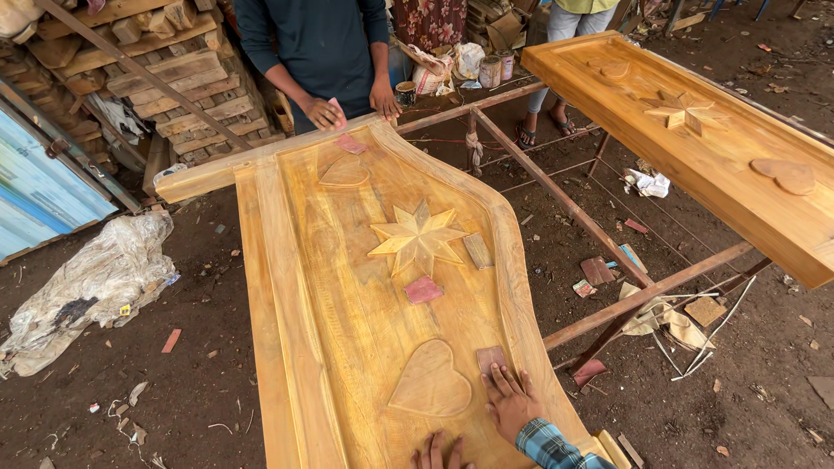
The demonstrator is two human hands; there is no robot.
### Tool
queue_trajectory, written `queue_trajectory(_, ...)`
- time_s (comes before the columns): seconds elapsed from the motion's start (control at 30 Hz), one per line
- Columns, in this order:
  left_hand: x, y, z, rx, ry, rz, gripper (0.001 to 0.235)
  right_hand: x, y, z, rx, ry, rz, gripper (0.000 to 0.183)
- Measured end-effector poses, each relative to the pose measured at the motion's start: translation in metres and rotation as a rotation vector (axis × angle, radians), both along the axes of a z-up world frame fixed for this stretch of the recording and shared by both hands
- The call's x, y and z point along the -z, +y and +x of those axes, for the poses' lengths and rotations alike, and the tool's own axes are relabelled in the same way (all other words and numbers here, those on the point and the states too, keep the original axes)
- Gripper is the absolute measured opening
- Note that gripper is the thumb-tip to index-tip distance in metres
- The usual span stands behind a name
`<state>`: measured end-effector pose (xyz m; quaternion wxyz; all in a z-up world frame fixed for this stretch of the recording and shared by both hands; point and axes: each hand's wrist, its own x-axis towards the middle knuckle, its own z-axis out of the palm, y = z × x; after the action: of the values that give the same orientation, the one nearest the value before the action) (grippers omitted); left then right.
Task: The person sands a large wooden board with carved star and heart designs using sandpaper. They smooth the flat surfaces and the carved details by hand, moving the sandpaper across the board repeatedly.
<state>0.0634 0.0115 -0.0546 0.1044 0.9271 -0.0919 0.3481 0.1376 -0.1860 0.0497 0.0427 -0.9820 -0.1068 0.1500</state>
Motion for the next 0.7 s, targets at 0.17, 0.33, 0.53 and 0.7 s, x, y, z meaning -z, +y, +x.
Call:
queue_trajectory(0.17,-0.032,0.002,-0.007,0.060,0.159,-0.003,0.057,-0.001,0.000,-0.001,-0.015,-0.028,0.011,0.064)
queue_trajectory(0.33,-0.035,0.003,-0.009,0.094,0.290,0.013,0.056,-0.009,0.000,-0.002,-0.018,0.018,-0.012,0.065)
queue_trajectory(0.53,-0.032,0.004,-0.010,0.103,0.320,0.014,0.054,-0.011,0.001,-0.002,-0.028,0.026,-0.016,0.064)
queue_trajectory(0.7,-0.032,0.004,-0.008,0.096,0.314,0.012,0.053,-0.004,-0.001,-0.003,-0.036,-0.013,-0.016,0.064)
